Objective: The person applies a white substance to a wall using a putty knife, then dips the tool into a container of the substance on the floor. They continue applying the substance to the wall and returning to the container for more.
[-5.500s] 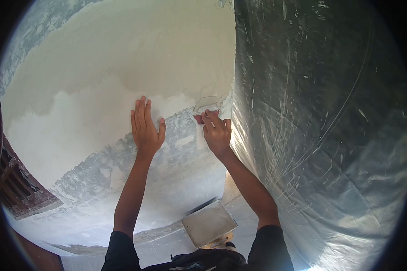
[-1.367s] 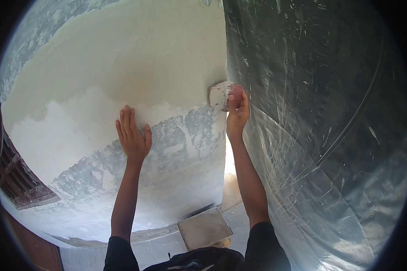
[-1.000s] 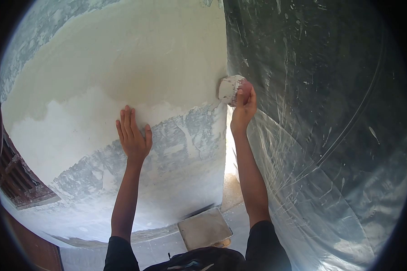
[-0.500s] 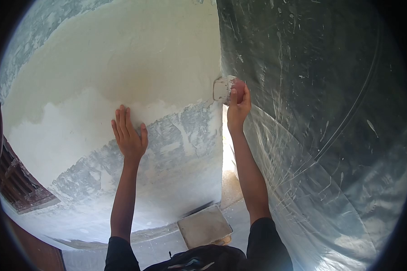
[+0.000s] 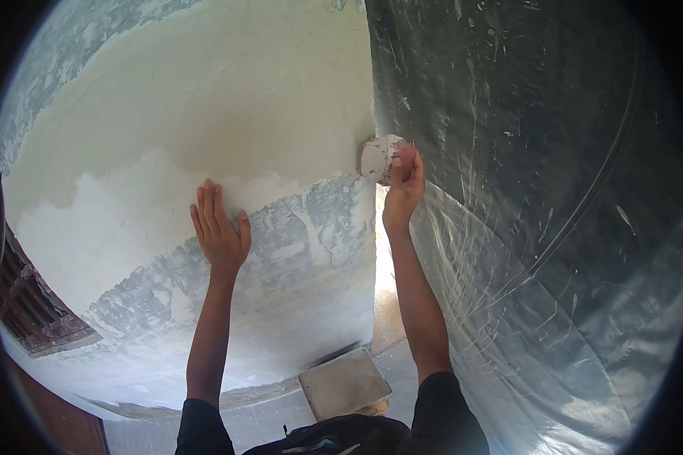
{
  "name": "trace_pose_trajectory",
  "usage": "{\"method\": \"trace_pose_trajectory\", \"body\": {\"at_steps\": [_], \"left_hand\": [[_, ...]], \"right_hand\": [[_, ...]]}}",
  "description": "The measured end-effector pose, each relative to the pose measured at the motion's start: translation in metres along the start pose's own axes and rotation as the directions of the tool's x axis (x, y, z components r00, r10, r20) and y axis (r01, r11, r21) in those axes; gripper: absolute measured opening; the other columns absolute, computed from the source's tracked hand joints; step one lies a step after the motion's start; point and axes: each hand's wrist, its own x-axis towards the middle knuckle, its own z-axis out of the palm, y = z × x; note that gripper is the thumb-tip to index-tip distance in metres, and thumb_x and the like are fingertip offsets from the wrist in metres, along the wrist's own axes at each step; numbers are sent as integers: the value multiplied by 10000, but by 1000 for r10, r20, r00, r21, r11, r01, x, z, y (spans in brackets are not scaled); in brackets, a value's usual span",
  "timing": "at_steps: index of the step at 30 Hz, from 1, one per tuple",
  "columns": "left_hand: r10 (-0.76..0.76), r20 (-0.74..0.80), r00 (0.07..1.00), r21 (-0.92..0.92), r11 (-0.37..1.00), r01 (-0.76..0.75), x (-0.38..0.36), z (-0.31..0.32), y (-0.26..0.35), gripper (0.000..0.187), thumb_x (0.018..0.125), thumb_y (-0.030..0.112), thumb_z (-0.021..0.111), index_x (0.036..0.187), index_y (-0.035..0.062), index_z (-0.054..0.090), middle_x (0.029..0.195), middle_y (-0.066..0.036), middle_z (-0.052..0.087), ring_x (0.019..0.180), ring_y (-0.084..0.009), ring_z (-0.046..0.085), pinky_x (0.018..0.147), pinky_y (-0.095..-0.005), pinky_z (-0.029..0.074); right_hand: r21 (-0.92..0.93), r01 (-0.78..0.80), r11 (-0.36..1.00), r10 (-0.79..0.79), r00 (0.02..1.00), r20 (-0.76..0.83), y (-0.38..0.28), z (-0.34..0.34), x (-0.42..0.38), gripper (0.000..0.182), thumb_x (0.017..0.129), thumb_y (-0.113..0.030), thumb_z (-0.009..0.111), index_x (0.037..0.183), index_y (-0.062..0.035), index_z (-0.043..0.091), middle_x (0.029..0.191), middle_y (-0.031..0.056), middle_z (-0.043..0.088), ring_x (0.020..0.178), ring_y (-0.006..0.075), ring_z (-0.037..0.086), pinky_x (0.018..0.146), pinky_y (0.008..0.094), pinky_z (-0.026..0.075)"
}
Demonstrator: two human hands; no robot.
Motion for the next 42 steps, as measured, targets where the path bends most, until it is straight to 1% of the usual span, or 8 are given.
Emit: {"method": "trace_pose_trajectory", "body": {"at_steps": [5, 12, 16, 22, 27, 34, 39, 42], "left_hand": [[5, 8, 1000, 1, 1000, -5, 0, -1, 0, 559, 933, 241, 513, 1404, -39, 403, 1483, -194, 400, 1407, -335, 349, 1146, -509, 250], [4, 0, 1000, 5, 1000, -4, -1, 0, 0, 554, 938, 244, 507, 1405, -35, 400, 1486, -189, 397, 1409, -334, 346, 1148, -507, 246], [-3, 15, 1000, 1, 1000, 3, -1, 0, 0, 559, 937, 245, 509, 1409, -33, 397, 1485, -187, 399, 1409, -333, 347, 1152, -504, 238], [6, 7, 1000, 4, 1000, -6, -1, 0, 0, 556, 939, 248, 507, 1406, -32, 400, 1491, -186, 393, 1407, -333, 349, 1152, -506, 236], [-3, 3, 1000, -10, 1000, 3, -1, 1, 1, 552, 936, 240, 506, 1406, -30, 401, 1493, -182, 390, 1410, -330, 346, 1153, -505, 235], [-1, 14, 1000, 9, 1000, 0, -2, 0, 0, 550, 939, 248, 499, 1404, -31, 406, 1493, -187, 389, 1408, -332, 348, 1152, -506, 236], [-5, 9, 1000, -10, 1000, 5, -3, 0, 1, 557, 933, 244, 506, 1406, -33, 405, 1487, -186, 398, 1404, -333, 354, 1152, -509, 236], [-5, 13, 1000, -10, 1000, 5, -4, -1, 1, 557, 931, 240, 510, 1406, -34, 406, 1484, -186, 403, 1402, -334, 358, 1151, -511, 236]], "right_hand": [[-153, 37, 988, -1, 974, 226, 5, 18, -11, 422, 947, -64, 625, 1332, 41, 487, 1273, 93, 575, 1160, 141, 539, 1015, 271, 395], [122, -36, 992, 45, 996, -74, -1, 11, 0, 445, 949, -76, 624, 1348, 43, 467, 1259, 94, 580, 1157, 150, 546, 1006, 285, 427], [-184, 37, 982, -2, 983, 186, 9, 11, -19, 438, 947, -80, 631, 1342, 34, 480, 1258, 88, 577, 1141, 143, 545, 994, 272, 416], [7, -48, 999, 48, 977, -208, 4, 1, -5, 396, 968, -90, 597, 1331, 26, 489, 1247, 76, 583, 1131, 140, 546, 987, 265, 415], [-173, 55, 983, -23, 983, 184, 5, 12, -31, 390, 959, -139, 619, 1305, 9, 517, 1213, 85, 602, 1104, 143, 560, 962, 287, 434], [95, -46, 994, 63, 982, -177, 11, -3, -11, 386, 953, -134, 628, 1297, 7, 526, 1208, 90, 599, 1104, 152, 568, 958, 290, 440], [-180, 0, 984, 36, 979, 201, 16, -3, -26, 411, 948, -115, 631, 1318, 11, 505, 1261, 84, 570, 1133, 165, 554, 1003, 294, 415], [-80, -75, 994, 70, 996, -63, 19, -8, -14, 411, 948, -105, 628, 1321, 8, 500, 1258, 83, 572, 1129, 163, 557, 1001, 296, 420]]}}
